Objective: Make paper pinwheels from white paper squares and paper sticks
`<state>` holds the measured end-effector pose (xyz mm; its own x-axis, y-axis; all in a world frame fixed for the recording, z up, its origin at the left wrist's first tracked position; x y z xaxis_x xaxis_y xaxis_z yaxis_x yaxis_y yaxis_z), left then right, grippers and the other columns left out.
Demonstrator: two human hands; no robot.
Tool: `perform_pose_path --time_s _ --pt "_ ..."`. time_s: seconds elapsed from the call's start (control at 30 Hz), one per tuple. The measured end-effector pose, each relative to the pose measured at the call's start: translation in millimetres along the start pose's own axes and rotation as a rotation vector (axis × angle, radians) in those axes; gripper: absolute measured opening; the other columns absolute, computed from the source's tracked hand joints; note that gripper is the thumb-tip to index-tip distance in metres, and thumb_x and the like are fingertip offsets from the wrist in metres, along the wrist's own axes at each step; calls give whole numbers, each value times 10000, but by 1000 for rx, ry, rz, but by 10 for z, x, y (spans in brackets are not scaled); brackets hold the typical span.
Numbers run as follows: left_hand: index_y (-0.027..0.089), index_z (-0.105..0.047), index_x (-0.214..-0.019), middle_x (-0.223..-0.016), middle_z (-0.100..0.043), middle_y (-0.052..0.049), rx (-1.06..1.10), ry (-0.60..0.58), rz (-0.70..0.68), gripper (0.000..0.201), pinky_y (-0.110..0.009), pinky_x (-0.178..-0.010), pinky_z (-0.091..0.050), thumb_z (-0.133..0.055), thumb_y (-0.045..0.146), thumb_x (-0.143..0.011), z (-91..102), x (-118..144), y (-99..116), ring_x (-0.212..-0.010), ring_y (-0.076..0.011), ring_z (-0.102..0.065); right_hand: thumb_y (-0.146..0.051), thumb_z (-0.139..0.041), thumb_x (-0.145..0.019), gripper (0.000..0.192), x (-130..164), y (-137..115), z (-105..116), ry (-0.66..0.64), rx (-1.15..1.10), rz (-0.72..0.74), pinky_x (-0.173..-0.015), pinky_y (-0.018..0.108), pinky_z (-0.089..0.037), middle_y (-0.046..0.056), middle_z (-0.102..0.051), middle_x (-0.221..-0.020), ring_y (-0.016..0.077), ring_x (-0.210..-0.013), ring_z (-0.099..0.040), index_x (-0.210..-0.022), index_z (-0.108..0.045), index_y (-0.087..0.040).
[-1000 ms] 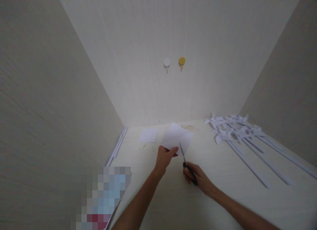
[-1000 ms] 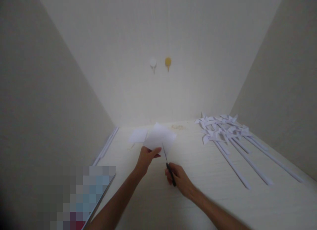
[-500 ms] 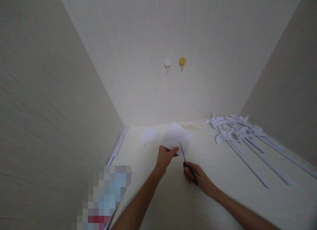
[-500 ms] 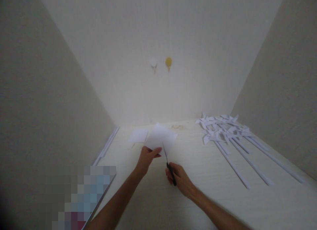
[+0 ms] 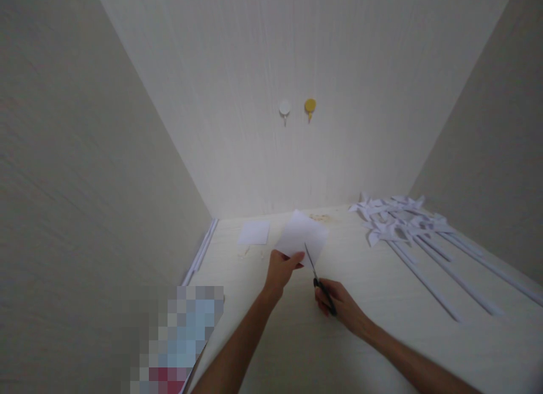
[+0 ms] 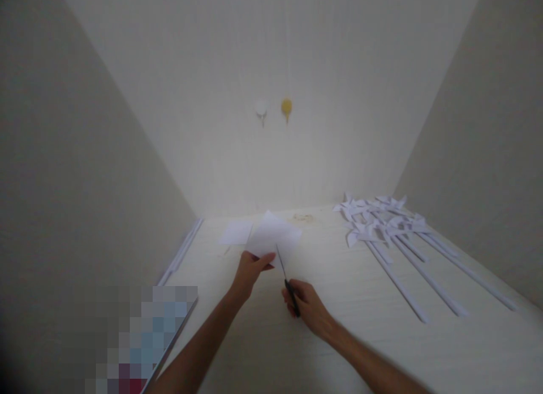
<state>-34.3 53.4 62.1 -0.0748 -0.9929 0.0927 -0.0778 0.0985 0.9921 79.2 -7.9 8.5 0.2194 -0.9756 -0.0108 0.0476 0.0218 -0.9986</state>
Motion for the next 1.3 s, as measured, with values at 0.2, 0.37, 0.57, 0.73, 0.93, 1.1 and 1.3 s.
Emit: perform_pose_path --time_s 0.2,0.37,0.57,0.73,0.93,1.1,1.3 --pt "101 -658 -707 -644 -662 -36 3 -6 -9 164 -219 -505 -512 -651 159 -553 7 -8 -7 -567 -138 -602 -486 -448 -718 349 -6 19 3 8 -17 -7 -385 205 -265 -61 -350 -464 56 -395 -324 -566 -379 -179" --pt "96 -652 -728 -659 -662 -35 13 2 -5 189 -219 -495 -513 -653 154 -548 11 -14 -16 -567 -134 -598 -482 -443 -717 348 -14 17 5 7 6 12 -381 200 -264 -65 -345 -452 54 -390 -316 -557 -371 -181" --pt "99 -649 -749 -679 -665 -42 18 -1 -3 199 -221 -503 -515 -650 143 -555 11 -11 -12 -584 -138 -601 -428 -467 -715 308 -13 34 8 16 -3 -5 -381 201 -252 -65 -348 -447 54 -387 -315 -555 -375 -181" --pt "95 -648 -747 -688 -665 -48 20 -5 -1 195 -223 -510 -516 -652 141 -557 8 -9 -11 -590 -140 -601 -444 -464 -709 321 -18 43 4 13 -4 -12 -377 204 -248 -65 -345 -447 54 -380 -317 -551 -373 -181" --pt "94 -648 -767 -692 -667 -45 39 2 14 218 -226 -506 -517 -655 136 -553 13 -16 -29 -592 -141 -603 -450 -454 -722 322 -15 31 13 16 22 -7 -384 205 -267 -60 -361 -450 57 -385 -333 -561 -383 -180" --pt "88 -642 -788 -717 -669 -58 65 -11 16 240 -234 -519 -518 -647 138 -553 11 -12 -28 -607 -146 -605 -453 -454 -715 328 -15 28 11 18 30 -19 -378 205 -259 -66 -347 -429 56 -375 -320 -548 -378 -181" --pt "100 -643 -786 -722 -668 -51 57 -17 6 233 -223 -507 -512 -639 141 -556 11 -9 -23 -610 -142 -603 -433 -458 -711 313 -24 62 11 22 34 -35 -377 201 -254 -68 -347 -433 54 -377 -320 -544 -371 -182"
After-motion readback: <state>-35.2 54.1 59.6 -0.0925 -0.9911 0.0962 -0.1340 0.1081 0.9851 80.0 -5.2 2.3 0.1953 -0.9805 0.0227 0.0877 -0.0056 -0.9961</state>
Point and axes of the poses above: each hand's wrist, its own x-axis away from the middle knuckle, its own z-axis out of the back of the hand, y = z × x, the point moved 4 cm from there along -x, towards the middle knuckle
